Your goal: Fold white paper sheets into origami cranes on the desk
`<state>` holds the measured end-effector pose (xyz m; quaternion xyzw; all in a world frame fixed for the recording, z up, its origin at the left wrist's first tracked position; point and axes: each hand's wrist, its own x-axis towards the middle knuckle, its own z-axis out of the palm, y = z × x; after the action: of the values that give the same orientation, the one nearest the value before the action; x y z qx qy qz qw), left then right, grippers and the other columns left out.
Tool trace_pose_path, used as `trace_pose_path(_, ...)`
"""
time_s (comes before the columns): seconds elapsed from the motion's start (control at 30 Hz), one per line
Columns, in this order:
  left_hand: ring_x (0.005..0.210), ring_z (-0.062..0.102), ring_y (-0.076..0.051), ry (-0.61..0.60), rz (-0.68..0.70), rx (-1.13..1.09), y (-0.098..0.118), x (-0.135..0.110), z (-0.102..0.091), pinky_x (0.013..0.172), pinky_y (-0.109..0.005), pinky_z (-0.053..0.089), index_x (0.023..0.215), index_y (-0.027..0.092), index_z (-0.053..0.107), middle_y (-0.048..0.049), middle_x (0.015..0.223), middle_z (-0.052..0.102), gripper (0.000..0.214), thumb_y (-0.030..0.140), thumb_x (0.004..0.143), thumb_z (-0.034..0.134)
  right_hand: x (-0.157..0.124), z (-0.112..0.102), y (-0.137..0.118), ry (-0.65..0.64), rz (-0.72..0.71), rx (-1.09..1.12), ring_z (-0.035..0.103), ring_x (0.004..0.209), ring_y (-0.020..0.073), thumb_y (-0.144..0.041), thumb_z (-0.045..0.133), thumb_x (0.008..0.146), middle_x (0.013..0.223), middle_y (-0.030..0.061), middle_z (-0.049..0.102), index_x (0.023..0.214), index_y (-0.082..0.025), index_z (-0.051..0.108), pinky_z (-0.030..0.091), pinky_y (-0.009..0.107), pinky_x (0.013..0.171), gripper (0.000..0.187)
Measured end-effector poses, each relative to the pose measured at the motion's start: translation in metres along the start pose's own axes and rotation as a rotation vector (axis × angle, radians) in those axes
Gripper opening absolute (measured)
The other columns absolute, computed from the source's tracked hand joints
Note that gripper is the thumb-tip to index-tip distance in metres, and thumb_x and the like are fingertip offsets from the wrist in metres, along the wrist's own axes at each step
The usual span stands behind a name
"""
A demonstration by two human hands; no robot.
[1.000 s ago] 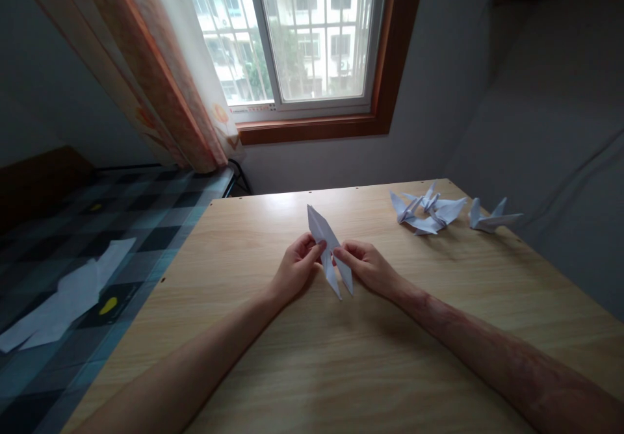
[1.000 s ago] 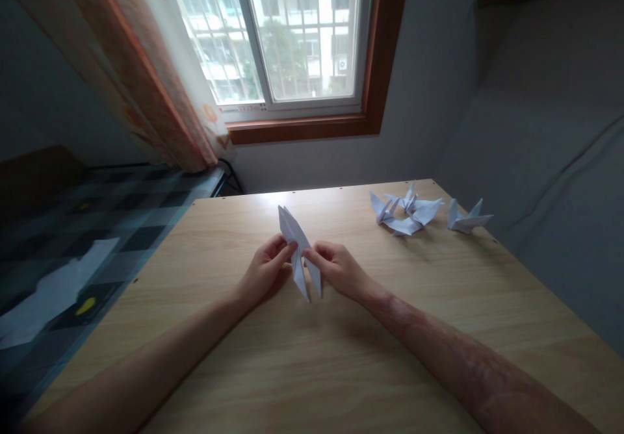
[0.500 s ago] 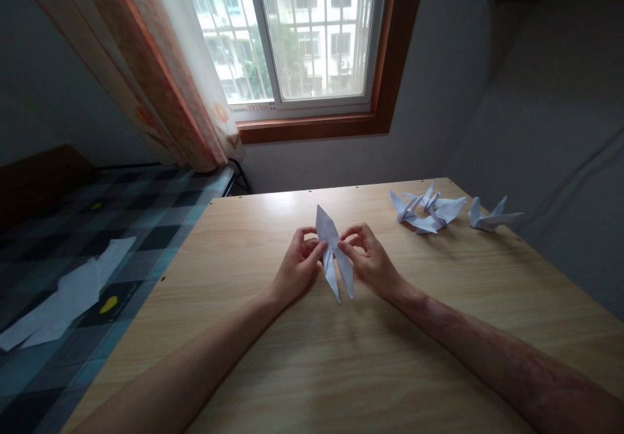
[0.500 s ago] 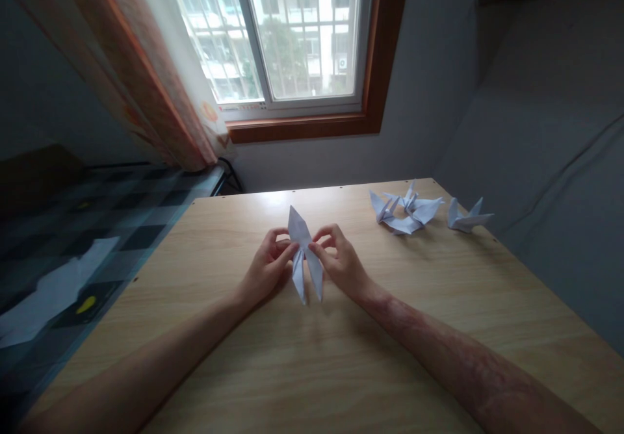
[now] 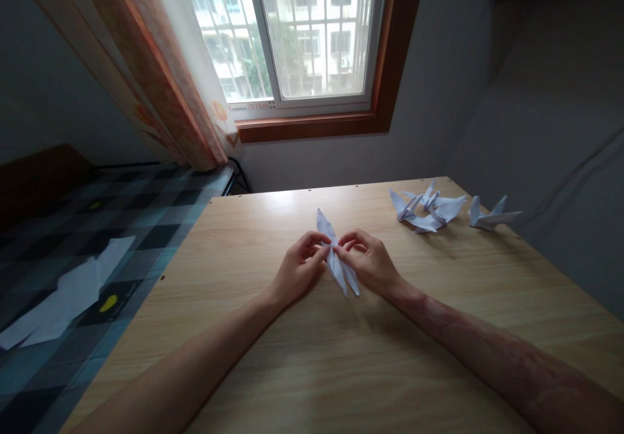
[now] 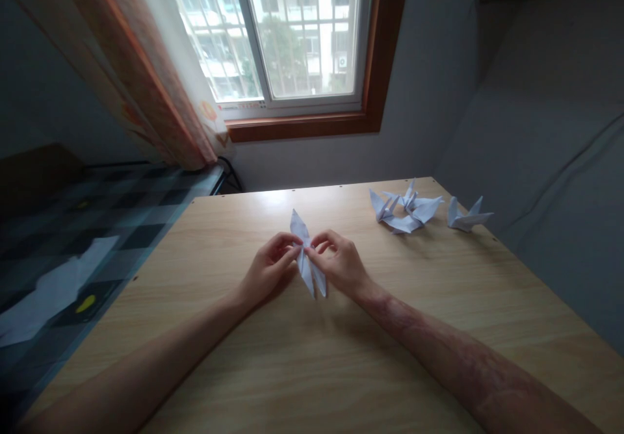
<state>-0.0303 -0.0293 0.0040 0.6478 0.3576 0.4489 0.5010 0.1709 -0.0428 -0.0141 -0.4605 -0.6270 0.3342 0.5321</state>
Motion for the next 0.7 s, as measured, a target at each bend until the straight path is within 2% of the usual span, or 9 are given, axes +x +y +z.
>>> trace_pose_path(0.07, 0.065, 0.062, -0.012, -0.039, -0.050, -0.012, -0.0001, -0.0021, 0.0000, 0.057, -0.021, 0.042, 0.110, 0.020, 0.069, 0.0015, 0.079, 0.069, 0.035, 0.047, 0.094, 0.084, 0.0003, -0.0009, 0.0004, 0.007, -0.008, -0.017, 0.074, 0.081, 0.0229, -0.044, 0.082, 0.093, 0.091, 0.0051, 0.079, 0.091, -0.023, 0.076, 0.060, 0.035, 0.076, 0.022)
trace_pose_path(0.17, 0.057, 0.057, -0.009, -0.061, -0.077, 0.000, 0.0006, -0.0043, 0.0007, 0.053, -0.019, 0.038, 0.108, 0.021, 0.065, 0.0046, 0.074, 0.065, 0.037, 0.044, 0.090, 0.088, -0.0003, -0.0020, -0.0003, 0.003, -0.023, -0.063, 0.073, 0.080, 0.0227, -0.037, 0.080, 0.093, 0.086, 0.0037, 0.078, 0.087, -0.024, 0.075, 0.058, 0.035, 0.076, 0.015)
trace_pose_path(0.33, 0.066, 0.064, -0.012, -0.037, -0.055, 0.035, 0.0025, -0.0035, 0.0016, 0.056, -0.020, 0.044, 0.101, 0.020, 0.065, 0.0024, 0.078, 0.067, 0.035, 0.040, 0.086, 0.090, -0.0016, -0.0025, -0.0028, 0.000, -0.058, -0.125, 0.072, 0.079, 0.0226, -0.031, 0.076, 0.093, 0.083, 0.0023, 0.076, 0.086, -0.024, 0.073, 0.055, 0.035, 0.074, 0.010)
trace_pose_path(0.47, 0.068, 0.065, -0.013, 0.007, -0.044, 0.029, 0.0030, -0.0015, 0.0012, 0.059, -0.021, 0.047, 0.100, 0.020, 0.066, 0.0027, 0.077, 0.066, 0.031, 0.037, 0.085, 0.087, -0.0004, -0.0031, -0.0006, 0.014, -0.036, -0.052, 0.071, 0.084, 0.0234, -0.034, 0.074, 0.094, 0.088, 0.0033, 0.076, 0.089, -0.024, 0.072, 0.056, 0.036, 0.079, 0.012)
trace_pose_path(0.6, 0.066, 0.062, -0.012, 0.015, -0.074, -0.014, 0.0012, -0.0009, 0.0011, 0.057, -0.021, 0.043, 0.102, 0.019, 0.067, 0.0013, 0.077, 0.067, 0.028, 0.036, 0.087, 0.084, 0.0011, -0.0039, 0.0037, -0.007, -0.029, 0.009, 0.070, 0.087, 0.0238, -0.037, 0.073, 0.096, 0.093, 0.0044, 0.076, 0.089, -0.024, 0.072, 0.058, 0.038, 0.082, 0.015)
trace_pose_path(0.7, 0.069, 0.065, -0.013, 0.013, -0.080, -0.081, -0.0016, -0.0012, 0.0018, 0.059, -0.021, 0.046, 0.104, 0.020, 0.063, -0.0014, 0.087, 0.072, 0.026, 0.033, 0.089, 0.081, 0.0011, -0.0035, 0.0057, -0.021, -0.014, 0.028, 0.071, 0.087, 0.0236, -0.038, 0.073, 0.097, 0.094, 0.0047, 0.076, 0.091, -0.023, 0.072, 0.059, 0.038, 0.084, 0.016)
